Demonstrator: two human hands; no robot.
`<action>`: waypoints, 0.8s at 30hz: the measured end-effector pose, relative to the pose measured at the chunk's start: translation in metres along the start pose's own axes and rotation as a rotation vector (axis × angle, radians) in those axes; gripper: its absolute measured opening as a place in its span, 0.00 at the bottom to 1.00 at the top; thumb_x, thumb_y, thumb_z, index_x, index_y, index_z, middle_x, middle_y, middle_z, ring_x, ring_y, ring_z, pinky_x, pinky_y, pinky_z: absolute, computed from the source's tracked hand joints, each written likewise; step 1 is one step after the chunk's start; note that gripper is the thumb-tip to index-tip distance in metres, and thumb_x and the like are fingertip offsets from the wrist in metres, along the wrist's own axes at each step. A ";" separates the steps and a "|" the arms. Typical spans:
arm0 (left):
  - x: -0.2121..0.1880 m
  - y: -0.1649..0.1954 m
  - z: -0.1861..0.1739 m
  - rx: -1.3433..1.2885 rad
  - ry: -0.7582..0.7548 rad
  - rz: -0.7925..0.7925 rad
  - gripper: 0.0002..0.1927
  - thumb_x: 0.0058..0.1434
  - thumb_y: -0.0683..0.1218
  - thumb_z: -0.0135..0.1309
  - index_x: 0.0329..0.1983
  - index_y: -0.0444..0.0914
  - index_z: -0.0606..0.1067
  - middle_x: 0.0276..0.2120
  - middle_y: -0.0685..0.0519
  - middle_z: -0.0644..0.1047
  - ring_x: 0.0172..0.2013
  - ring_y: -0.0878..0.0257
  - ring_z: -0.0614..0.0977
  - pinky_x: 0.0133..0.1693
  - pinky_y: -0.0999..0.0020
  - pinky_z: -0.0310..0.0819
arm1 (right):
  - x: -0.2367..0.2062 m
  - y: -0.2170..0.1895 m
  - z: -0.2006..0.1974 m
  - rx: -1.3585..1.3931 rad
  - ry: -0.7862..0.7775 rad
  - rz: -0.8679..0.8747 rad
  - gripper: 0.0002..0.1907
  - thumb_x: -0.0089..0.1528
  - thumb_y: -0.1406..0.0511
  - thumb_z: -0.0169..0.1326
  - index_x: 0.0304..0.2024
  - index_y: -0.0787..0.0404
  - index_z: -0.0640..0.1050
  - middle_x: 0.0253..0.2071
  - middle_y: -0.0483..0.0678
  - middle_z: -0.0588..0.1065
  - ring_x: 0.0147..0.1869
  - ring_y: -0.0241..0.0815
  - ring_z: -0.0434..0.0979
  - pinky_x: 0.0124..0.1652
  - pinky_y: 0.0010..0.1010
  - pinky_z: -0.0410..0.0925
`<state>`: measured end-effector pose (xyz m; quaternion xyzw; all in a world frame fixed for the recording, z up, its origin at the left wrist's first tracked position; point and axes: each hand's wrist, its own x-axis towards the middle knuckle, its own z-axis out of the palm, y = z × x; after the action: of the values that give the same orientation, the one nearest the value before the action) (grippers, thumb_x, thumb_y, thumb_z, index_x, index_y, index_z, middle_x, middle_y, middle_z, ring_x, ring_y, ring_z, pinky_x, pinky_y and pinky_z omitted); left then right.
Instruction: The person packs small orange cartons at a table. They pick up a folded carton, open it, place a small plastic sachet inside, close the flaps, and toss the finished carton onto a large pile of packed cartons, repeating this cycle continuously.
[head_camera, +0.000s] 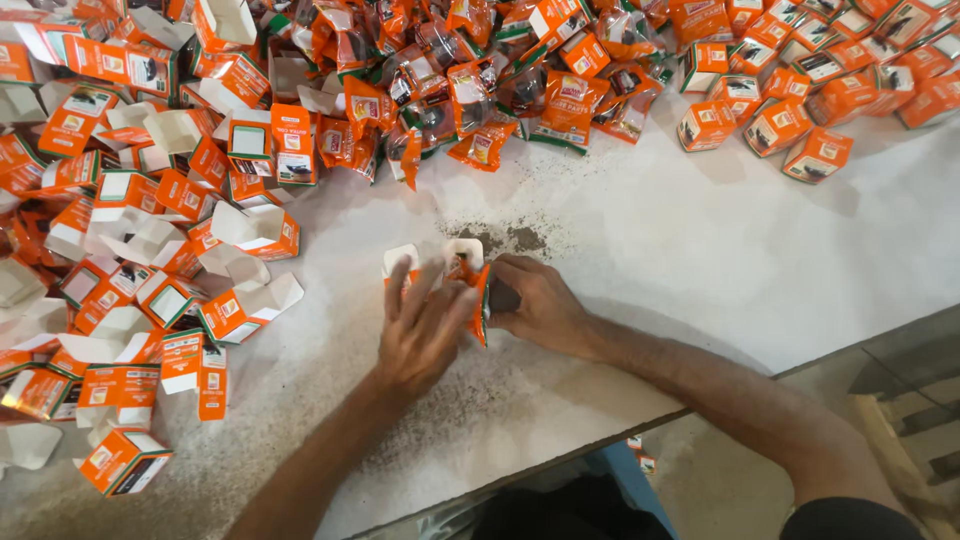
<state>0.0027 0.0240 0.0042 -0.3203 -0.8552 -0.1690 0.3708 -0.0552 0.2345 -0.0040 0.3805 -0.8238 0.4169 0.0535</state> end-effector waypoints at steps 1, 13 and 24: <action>0.000 -0.001 -0.001 0.049 -0.036 0.039 0.23 0.55 0.36 0.60 0.56 0.36 0.77 0.50 0.47 0.77 0.63 0.45 0.73 0.69 0.35 0.58 | 0.001 0.000 -0.001 0.002 0.013 -0.004 0.29 0.48 0.62 0.70 0.50 0.63 0.76 0.47 0.55 0.76 0.53 0.61 0.77 0.49 0.46 0.72; 0.020 0.017 0.010 -0.170 -0.001 -0.518 0.08 0.59 0.40 0.62 0.40 0.38 0.77 0.51 0.38 0.72 0.57 0.43 0.69 0.57 0.48 0.66 | -0.001 -0.007 0.000 -0.036 0.024 -0.009 0.32 0.50 0.60 0.70 0.55 0.61 0.74 0.49 0.55 0.76 0.54 0.61 0.75 0.50 0.49 0.69; 0.035 0.006 0.025 -0.244 -0.106 -0.637 0.29 0.48 0.36 0.62 0.55 0.38 0.70 0.45 0.48 0.78 0.52 0.49 0.73 0.55 0.50 0.59 | -0.010 -0.002 0.007 0.213 0.080 0.224 0.39 0.53 0.64 0.68 0.62 0.64 0.64 0.55 0.53 0.76 0.59 0.59 0.77 0.53 0.45 0.71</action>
<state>-0.0246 0.0563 0.0135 -0.0875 -0.9038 -0.3606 0.2131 -0.0456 0.2347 -0.0115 0.2728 -0.8093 0.5202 -0.0013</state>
